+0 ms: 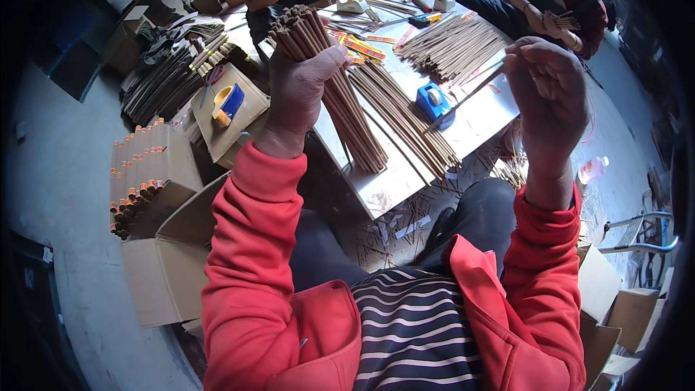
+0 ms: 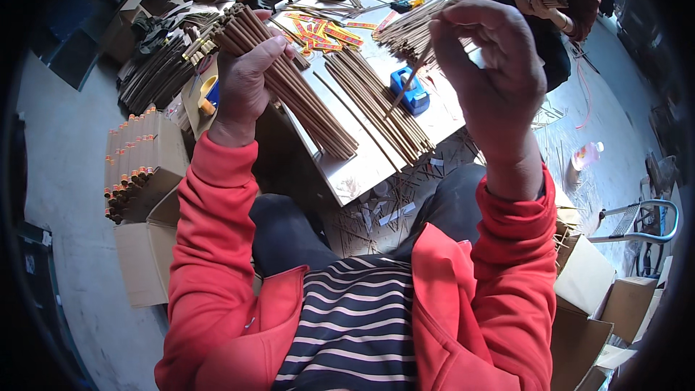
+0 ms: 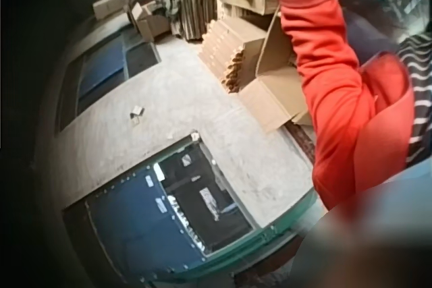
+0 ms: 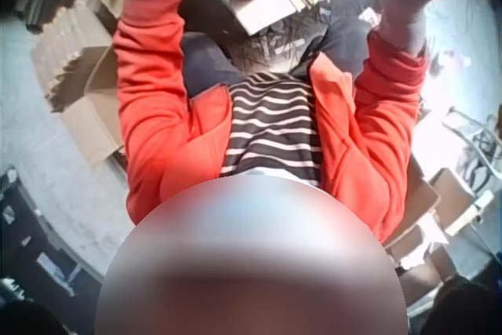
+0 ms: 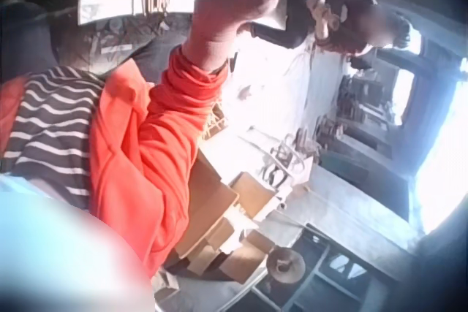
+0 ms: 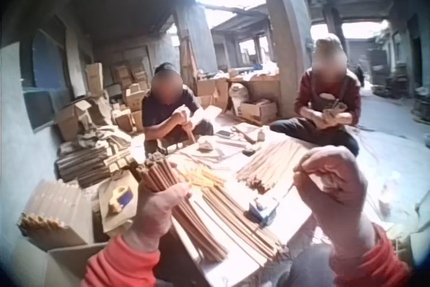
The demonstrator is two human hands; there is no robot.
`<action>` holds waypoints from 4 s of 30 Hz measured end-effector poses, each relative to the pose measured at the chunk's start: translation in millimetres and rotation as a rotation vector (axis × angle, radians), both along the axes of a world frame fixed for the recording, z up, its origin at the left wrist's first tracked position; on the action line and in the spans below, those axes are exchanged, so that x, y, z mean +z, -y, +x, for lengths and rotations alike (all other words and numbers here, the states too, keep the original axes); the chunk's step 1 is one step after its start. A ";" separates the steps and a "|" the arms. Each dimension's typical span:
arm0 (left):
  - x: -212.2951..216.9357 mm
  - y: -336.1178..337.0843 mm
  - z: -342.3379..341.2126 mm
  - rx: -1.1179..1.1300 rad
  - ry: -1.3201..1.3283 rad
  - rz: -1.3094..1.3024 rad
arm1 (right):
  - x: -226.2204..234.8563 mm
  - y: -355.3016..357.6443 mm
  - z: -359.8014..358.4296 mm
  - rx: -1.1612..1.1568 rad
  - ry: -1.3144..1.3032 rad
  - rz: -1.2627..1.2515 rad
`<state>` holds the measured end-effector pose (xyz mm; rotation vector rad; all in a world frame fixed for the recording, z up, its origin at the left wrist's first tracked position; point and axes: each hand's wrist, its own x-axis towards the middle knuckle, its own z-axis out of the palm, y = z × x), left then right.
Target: The person gathers thin wooden sticks from a table, aligns them into bundles, and wraps each bundle with a small paper label. The person places the finished bundles into a cardboard box and repeats the process with additional sticks.
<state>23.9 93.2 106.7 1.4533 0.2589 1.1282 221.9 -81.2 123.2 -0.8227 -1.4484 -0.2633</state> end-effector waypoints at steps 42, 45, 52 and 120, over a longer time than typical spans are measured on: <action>69.1 -6.0 -50.2 0.168 0.196 0.061 | -228.6 -67.4 -62.9 0.011 -0.064 -0.911; 83.0 -11.2 -64.8 0.280 0.185 0.143 | -248.5 -79.5 -71.4 0.025 0.106 -0.950; 87.2 -9.2 -75.7 0.464 0.204 0.128 | -265.5 -117.5 -98.0 -0.052 0.282 -0.887; -11.6 22.4 14.8 -0.022 0.023 0.048 | -136.5 -92.4 -80.4 0.343 -0.307 -0.792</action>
